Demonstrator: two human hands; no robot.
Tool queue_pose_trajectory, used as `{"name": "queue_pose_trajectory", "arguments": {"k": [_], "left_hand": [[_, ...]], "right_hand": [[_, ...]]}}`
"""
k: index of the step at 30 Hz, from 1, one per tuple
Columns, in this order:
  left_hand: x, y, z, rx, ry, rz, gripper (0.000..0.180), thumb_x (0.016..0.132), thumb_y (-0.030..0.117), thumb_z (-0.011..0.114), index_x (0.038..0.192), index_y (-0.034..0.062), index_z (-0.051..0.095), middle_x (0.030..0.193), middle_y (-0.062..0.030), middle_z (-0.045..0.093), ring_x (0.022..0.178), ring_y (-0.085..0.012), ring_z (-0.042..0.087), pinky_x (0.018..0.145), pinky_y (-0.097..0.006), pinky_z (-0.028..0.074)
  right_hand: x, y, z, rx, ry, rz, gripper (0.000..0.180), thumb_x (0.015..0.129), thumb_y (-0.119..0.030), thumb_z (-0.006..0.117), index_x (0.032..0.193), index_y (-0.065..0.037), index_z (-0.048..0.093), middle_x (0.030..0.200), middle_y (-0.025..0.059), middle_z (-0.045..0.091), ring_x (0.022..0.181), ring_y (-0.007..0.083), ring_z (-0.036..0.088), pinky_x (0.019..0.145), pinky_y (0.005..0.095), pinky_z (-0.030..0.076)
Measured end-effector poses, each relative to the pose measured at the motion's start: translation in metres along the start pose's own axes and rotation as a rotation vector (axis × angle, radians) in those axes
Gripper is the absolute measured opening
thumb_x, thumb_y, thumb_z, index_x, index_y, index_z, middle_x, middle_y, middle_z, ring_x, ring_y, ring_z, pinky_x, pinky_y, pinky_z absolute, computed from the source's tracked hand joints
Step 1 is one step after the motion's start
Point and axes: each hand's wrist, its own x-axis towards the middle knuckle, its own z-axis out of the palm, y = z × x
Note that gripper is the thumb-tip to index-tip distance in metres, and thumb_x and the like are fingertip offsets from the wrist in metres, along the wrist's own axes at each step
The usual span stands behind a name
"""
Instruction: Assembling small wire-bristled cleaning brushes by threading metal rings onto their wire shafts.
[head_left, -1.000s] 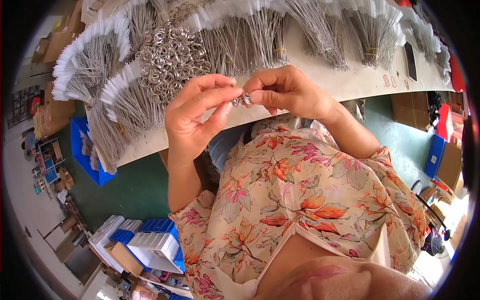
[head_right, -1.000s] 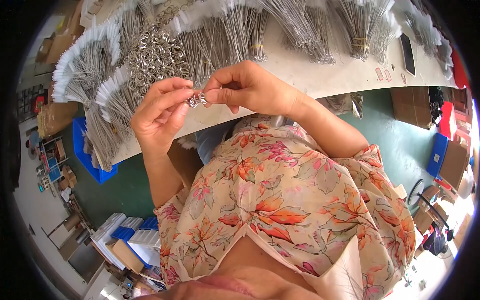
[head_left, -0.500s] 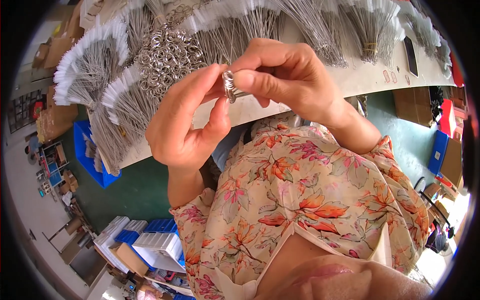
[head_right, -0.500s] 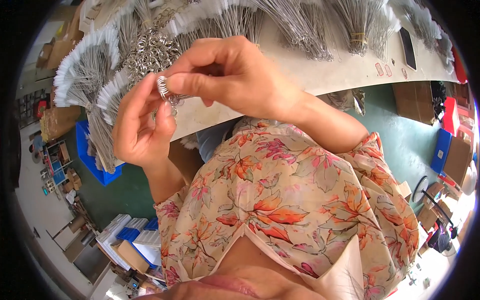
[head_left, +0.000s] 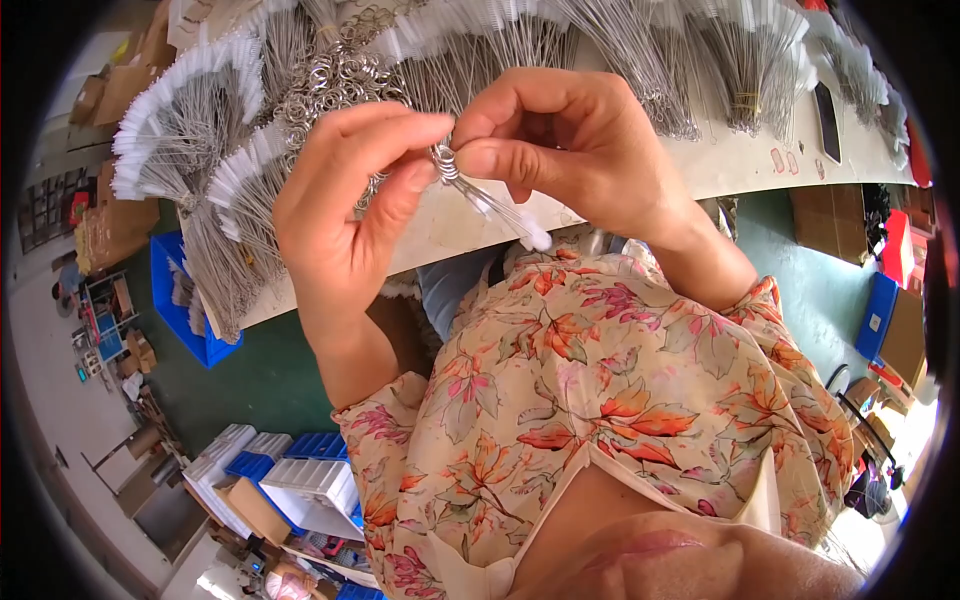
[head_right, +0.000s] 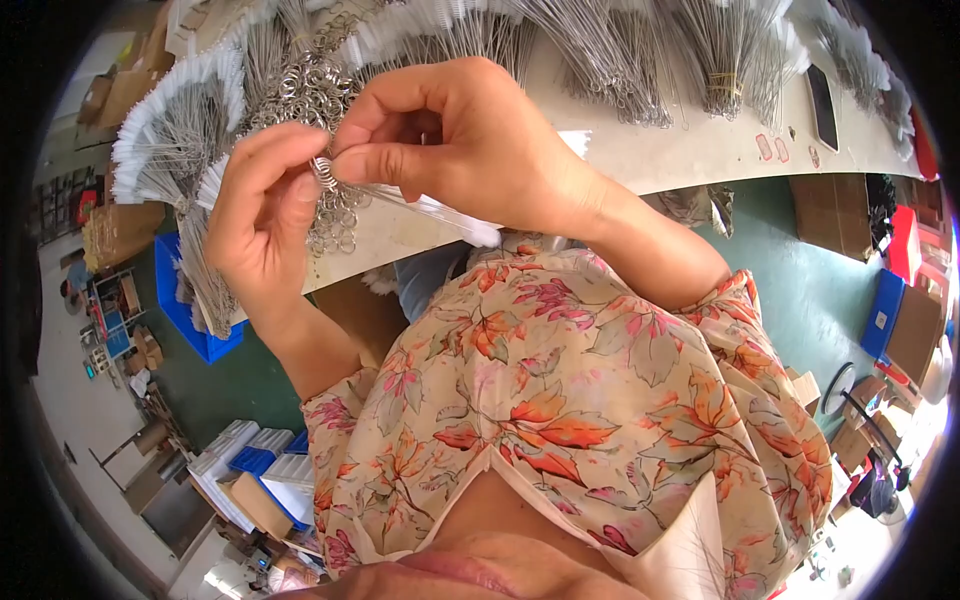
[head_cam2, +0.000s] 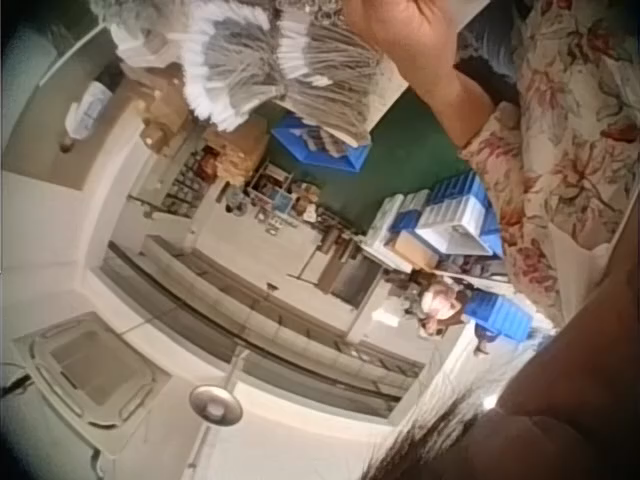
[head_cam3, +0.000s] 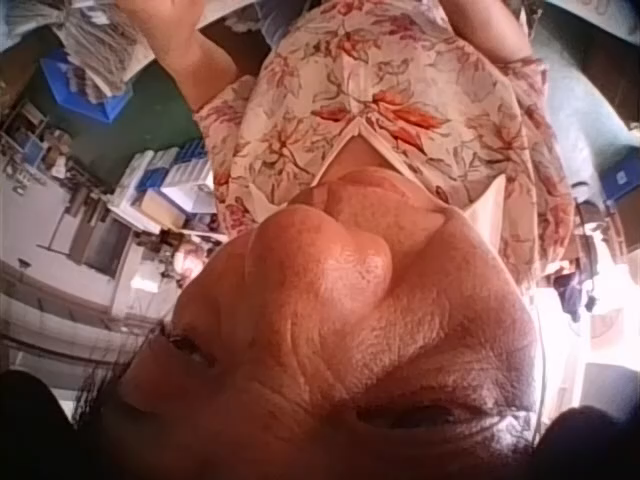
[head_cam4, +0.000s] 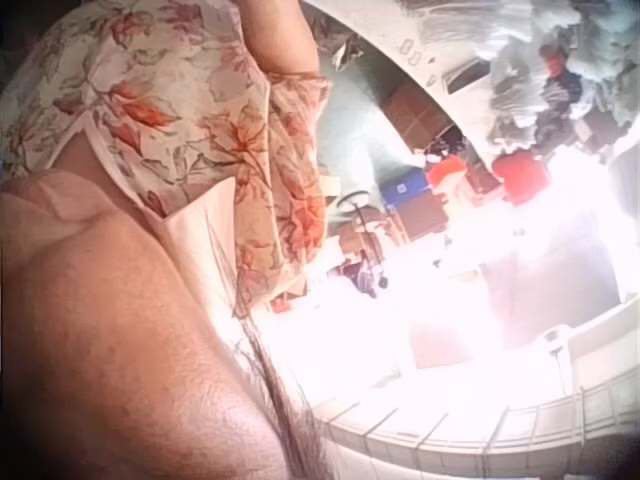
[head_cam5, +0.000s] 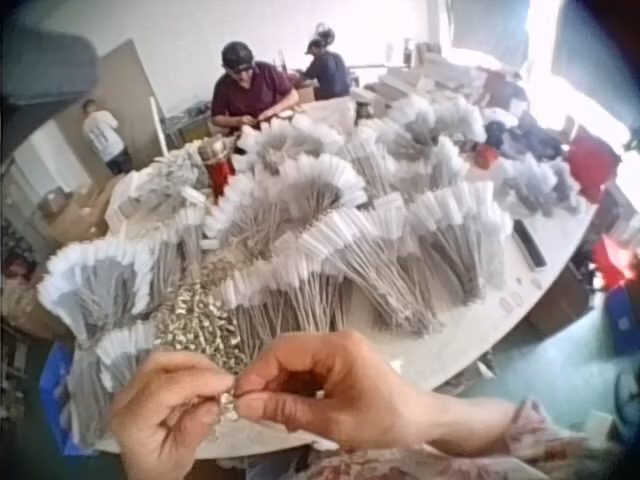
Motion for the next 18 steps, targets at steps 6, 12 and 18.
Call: {"name": "queue_pose_trajectory", "arguments": {"k": [6,12,18], "left_hand": [[-0.023,-0.006,0.002,-0.78,0.135,-0.522,0.012,0.087,0.009,0.06,0.093,-0.002,0.058,0.079,-0.0027,0.056,0.059,-0.006,0.044,0.053,-0.018,0.037],[-0.023,0.01,-0.011,-0.404,0.118,-0.519,0.016,0.088,0.009,0.057,0.101,-0.0009,0.057,0.076,-0.0005,0.055,0.055,-0.0039,0.042,0.049,-0.017,0.034],[-0.041,0.011,-0.035,-0.94,0.098,-0.758,0.012,0.087,0.01,0.059,0.096,0.0025,0.061,0.076,-0.0021,0.06,0.054,-0.0039,0.047,0.048,-0.018,0.036]], "right_hand": [[0.001,0.004,0.001,0.088,-0.122,0.072,0.013,0.083,-0.012,0.066,0.087,-0.001,0.063,0.073,-0.0002,0.06,0.059,0.0044,0.052,0.053,0.019,0.044],[0.006,0.011,0.007,0.043,-0.118,0.082,0.011,0.084,-0.011,0.064,0.087,-0.001,0.063,0.077,0.0004,0.061,0.063,0.0045,0.053,0.054,0.0195,0.045],[0.013,0.013,0.027,0.119,-0.225,0.085,0.011,0.085,-0.011,0.063,0.09,-0.001,0.061,0.077,0.0004,0.061,0.063,0.0042,0.053,0.054,0.0195,0.045]]}}
